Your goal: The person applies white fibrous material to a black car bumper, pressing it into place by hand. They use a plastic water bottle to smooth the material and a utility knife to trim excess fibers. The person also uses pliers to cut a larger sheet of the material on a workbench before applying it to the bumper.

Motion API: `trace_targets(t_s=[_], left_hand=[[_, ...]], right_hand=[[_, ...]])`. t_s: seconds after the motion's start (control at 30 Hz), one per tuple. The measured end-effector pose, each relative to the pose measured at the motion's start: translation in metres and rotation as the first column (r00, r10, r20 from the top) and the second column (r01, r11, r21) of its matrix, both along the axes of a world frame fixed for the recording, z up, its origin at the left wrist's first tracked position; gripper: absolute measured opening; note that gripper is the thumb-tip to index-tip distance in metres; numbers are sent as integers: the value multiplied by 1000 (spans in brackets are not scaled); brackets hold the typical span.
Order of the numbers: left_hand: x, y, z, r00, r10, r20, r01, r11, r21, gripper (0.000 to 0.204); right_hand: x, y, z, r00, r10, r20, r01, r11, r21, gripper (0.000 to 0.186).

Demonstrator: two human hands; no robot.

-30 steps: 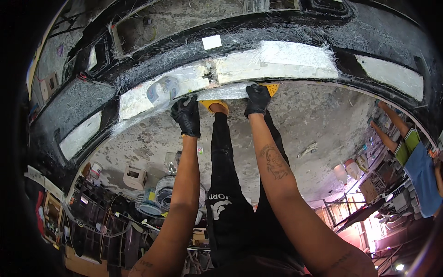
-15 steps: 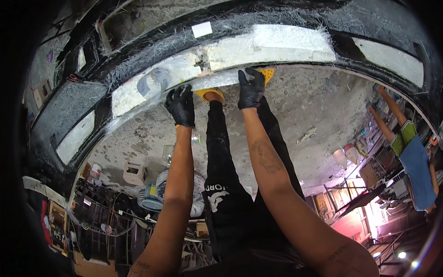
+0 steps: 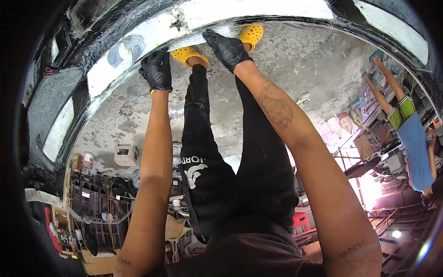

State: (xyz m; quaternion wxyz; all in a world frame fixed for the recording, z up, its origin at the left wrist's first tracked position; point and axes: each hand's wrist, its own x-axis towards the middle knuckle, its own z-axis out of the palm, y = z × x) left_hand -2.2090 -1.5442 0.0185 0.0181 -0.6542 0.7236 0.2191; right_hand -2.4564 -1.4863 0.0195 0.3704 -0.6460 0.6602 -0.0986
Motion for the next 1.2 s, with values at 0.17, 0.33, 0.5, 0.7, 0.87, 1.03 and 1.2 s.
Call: trace_targets(t_s=[0.17, 0.33, 0.5, 0.7, 0.87, 1.03, 1.2], left_hand=[[-2, 3, 0, 999, -9, 35, 9, 1000, 0, 23], [-2, 2, -6, 996, -30, 89, 29, 999, 14, 21], [-6, 2, -3, 990, -48, 129, 49, 999, -4, 20], [-19, 10, 14, 989, 28, 146, -21, 998, -51, 28], [-32, 28, 44, 977, -5, -211, -27, 988, -149, 35], [-57, 6, 27, 936, -163, -313, 128, 983, -127, 30], [-59, -6, 17, 955, -223, -197, 200, 971, -131, 28]], right_hand=[[3, -3, -7, 999, -51, -4, 51, 996, -68, 48], [0, -5, -22, 999, -44, -30, 43, 999, -28, 43], [-5, -12, -26, 998, 46, -41, -44, 998, 33, 43], [0, -27, -14, 1000, 8, 9, -9, 998, 61, 44], [-8, -18, -14, 999, -31, 27, 32, 999, -20, 32], [-23, -14, -7, 989, -99, 108, 110, 989, -103, 28], [-43, -13, -19, 1000, -9, 4, 9, 1000, 4, 28]])
